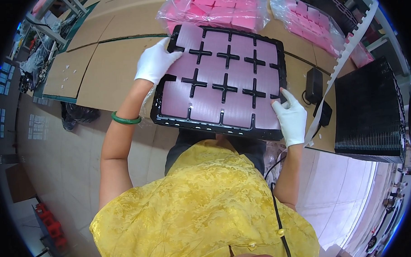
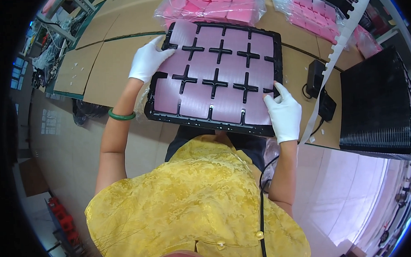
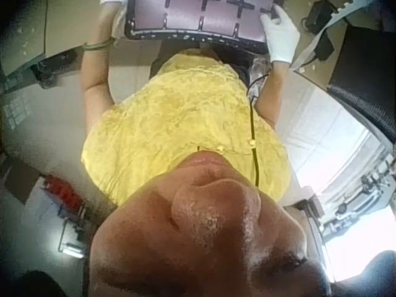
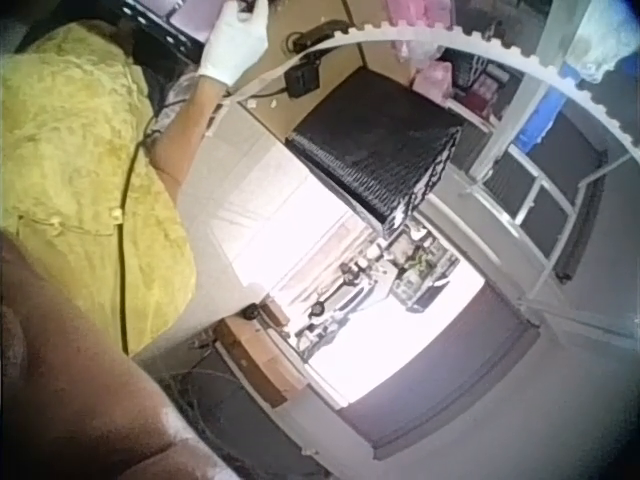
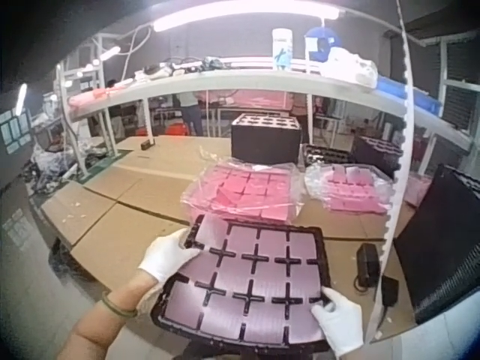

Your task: The person assembles black plastic trays by hand, inserting pink foam grids and white plastic strips into them.

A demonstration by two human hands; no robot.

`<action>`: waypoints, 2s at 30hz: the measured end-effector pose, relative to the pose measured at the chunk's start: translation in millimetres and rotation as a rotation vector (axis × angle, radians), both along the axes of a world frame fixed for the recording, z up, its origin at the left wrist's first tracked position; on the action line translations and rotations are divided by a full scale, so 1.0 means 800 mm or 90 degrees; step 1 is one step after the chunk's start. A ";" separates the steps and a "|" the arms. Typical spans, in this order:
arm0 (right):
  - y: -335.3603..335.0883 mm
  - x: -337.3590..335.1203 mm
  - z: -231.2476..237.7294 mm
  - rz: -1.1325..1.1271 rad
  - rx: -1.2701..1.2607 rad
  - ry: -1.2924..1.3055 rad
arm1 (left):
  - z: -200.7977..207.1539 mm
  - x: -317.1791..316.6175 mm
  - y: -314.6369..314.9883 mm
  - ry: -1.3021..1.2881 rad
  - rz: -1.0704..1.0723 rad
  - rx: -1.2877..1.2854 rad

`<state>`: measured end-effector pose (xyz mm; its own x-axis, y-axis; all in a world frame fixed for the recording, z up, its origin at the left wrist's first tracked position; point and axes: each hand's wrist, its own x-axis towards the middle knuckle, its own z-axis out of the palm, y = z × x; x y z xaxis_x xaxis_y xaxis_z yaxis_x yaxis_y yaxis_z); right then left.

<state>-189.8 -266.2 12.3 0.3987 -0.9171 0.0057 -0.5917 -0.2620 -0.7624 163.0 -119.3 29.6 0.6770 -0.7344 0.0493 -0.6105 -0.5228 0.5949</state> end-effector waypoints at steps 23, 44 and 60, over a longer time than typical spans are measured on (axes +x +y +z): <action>0.041 -0.033 0.010 0.285 -0.461 0.127 | -0.004 -0.154 0.079 -0.294 -0.528 0.000; -0.172 0.130 -0.025 0.265 -0.395 0.237 | -0.040 0.019 -0.086 -0.315 -0.296 0.048; 0.075 -0.061 -0.005 0.371 -0.413 0.166 | 0.002 -0.126 0.147 -0.326 -0.394 0.137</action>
<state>-238.9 -206.1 7.9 0.8590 -0.4186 0.2948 -0.3648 -0.9044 -0.2213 62.1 -1.4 30.9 0.0791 -0.9952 0.0571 -0.9931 -0.0737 0.0913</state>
